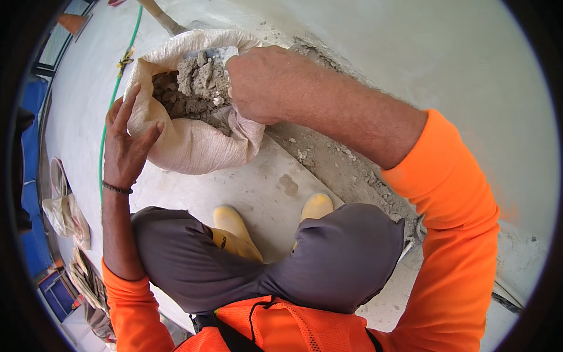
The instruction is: The person scoops cement from a sack and applies it into a floor trench using a trowel, then sweeps the surrounding floor with a broom. The person moves around the construction site, handling tools and materials.
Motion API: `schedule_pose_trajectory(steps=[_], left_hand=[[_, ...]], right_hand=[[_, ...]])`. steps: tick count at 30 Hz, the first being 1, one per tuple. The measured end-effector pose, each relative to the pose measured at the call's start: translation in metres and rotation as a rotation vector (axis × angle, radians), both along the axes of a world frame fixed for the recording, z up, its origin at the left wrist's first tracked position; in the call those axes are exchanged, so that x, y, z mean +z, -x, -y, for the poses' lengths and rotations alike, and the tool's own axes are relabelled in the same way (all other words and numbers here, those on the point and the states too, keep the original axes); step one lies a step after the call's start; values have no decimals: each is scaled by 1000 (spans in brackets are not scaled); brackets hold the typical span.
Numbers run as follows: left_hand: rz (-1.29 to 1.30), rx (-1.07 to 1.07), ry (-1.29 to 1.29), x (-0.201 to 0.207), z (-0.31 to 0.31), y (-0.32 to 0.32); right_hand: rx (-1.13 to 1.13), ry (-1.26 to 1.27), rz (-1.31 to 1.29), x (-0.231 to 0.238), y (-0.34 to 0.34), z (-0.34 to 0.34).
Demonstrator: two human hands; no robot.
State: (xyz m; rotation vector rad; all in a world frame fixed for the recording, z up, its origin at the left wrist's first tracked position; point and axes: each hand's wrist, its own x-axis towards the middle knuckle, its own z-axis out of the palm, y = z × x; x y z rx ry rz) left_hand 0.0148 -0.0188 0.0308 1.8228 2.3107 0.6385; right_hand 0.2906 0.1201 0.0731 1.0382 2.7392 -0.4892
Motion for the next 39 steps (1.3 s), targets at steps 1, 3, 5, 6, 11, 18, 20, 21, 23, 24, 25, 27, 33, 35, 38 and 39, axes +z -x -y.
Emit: schedule_pose_trajectory(steps=[1,3,5,6,11,18,20,21,23,24,25,27,33,35,38,39], left_hand=[[-11,-2,10,1,1,0],[-17,-31,21,3,4,1],[117,-26,59,3,9,6],[130,-115,28,4,12,9],[251,-131,57,-2,11,11],[163,-152,96,-4,-4,-2],[157,-153,109,-4,-6,-2],[138,-151,110,-4,-6,-2],[100,-134,116,-4,-7,-1],[62,-138,113,-3,-7,-1],[29,-136,116,-3,-6,-1],[8,-137,125,-3,-6,-1],[2,-138,148,-7,-13,-2],[-9,-151,144,-9,-13,-1],[44,-117,139,-9,-11,2],[74,-95,156,-8,-9,3]], right_hand=[[-3,-134,27,-13,7,4],[30,-329,-67,-40,-3,11],[-154,-331,-223,-69,-45,18],[-210,-382,-390,-87,-75,24],[-554,-162,-129,-201,-221,117],[-805,-25,341,-317,-284,213],[-807,-29,210,-324,-270,215],[-755,44,230,-323,-261,217],[-622,37,104,-318,-242,218],[-658,40,119,-313,-234,218],[-668,41,87,-309,-228,216],[-732,58,15,-302,-222,204],[-792,94,-82,-320,-204,120],[-712,151,-70,-329,-194,95],[-601,378,-40,-331,-192,75],[-564,411,-99,-328,-195,72]])
